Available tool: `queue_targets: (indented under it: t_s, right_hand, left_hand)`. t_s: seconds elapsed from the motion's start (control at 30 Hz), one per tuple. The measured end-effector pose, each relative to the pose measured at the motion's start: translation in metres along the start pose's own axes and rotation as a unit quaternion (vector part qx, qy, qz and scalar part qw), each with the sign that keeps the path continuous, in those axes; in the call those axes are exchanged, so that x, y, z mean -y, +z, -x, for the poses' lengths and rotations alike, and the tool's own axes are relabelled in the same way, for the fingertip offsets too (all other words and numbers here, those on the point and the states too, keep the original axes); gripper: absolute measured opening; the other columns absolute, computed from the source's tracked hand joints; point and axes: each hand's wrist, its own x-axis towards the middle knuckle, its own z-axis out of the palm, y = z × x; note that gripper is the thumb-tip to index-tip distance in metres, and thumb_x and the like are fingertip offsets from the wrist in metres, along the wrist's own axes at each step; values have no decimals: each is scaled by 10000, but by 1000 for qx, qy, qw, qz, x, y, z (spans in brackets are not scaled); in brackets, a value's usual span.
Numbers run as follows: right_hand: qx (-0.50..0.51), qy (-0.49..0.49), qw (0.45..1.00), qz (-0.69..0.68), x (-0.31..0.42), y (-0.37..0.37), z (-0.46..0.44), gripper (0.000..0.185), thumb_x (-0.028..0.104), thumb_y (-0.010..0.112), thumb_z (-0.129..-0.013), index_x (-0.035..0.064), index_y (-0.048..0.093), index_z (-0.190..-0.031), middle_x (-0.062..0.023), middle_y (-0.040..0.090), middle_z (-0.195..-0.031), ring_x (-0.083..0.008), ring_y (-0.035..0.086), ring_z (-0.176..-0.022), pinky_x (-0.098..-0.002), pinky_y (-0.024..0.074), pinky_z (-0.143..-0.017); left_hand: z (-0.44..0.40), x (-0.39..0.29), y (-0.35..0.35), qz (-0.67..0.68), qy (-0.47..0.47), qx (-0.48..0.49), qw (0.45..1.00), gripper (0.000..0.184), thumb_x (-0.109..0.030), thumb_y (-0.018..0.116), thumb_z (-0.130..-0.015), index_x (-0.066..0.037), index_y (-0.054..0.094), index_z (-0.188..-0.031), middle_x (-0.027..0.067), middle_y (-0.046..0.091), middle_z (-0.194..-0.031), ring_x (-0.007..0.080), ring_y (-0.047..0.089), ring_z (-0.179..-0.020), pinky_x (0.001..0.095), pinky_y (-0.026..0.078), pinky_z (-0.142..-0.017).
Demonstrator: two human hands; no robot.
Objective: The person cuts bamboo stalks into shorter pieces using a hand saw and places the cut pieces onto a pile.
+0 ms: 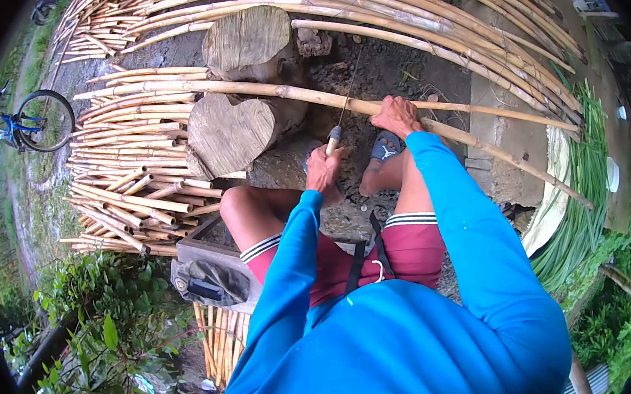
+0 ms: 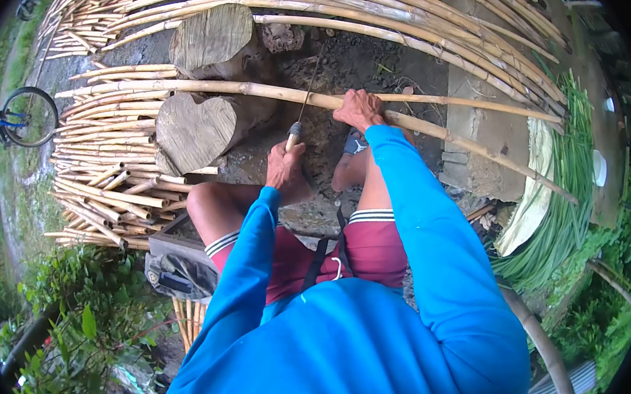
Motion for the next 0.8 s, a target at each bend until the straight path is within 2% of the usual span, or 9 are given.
queue_targets:
  t_s: [0.07,0.1,0.27,0.37,0.7,0.8]
  right_hand:
    - [-5,-9,1000,14,1,-5,2,412,338,674,-685,32,741,-952,-268,692,-943,-415,686,-907,-459,556,-831]
    - [-5,-7,1000,12,0,-5,2,412,338,674,-685,32,741,-952,-268,692,-943,-415,686,-907,-459,556,-831]
    - [-14,-16,1000,12,-1,-4,2,398,335,669,-693,45,744,-954,-265,693,-933,-410,687,-904,-458,555,-836]
    - [-11,-13,1000,15,-3,1,-3,402,338,667,-698,52,745,-969,-264,694,-934,-407,688,-902,-460,555,-837]
    - [40,-12,999,4,-1,0,-5,472,390,692,-691,55,740,-1019,-263,694,-975,-413,685,-914,-454,556,-840]
    - [77,-8,997,-16,0,-1,-8,540,438,703,-685,54,728,-1063,-262,693,-989,-405,684,-925,-450,552,-847]
  left_hand:
    - [0,-5,0,-3,6,-6,1000,416,-362,607,-782,50,580,-839,157,573,-697,237,524,-696,398,426,-686]
    - [-1,-7,1,-5,6,-4,1000,416,-362,607,-782,50,580,-839,157,573,-697,237,524,-696,398,426,-686]
    - [-15,-13,6,-35,-45,-18,998,440,-358,605,-761,68,617,-874,239,634,-761,332,617,-734,430,462,-722]
    - [-13,-9,8,-58,-1,-30,998,446,-359,606,-757,72,618,-869,256,637,-768,351,623,-740,430,470,-736]
    - [-12,-3,10,12,-31,-32,999,434,-365,593,-763,57,624,-859,238,626,-754,357,616,-739,437,463,-727]
    - [-12,-2,9,17,-22,-5,1000,428,-373,589,-782,40,640,-884,261,648,-773,399,656,-759,468,478,-709]
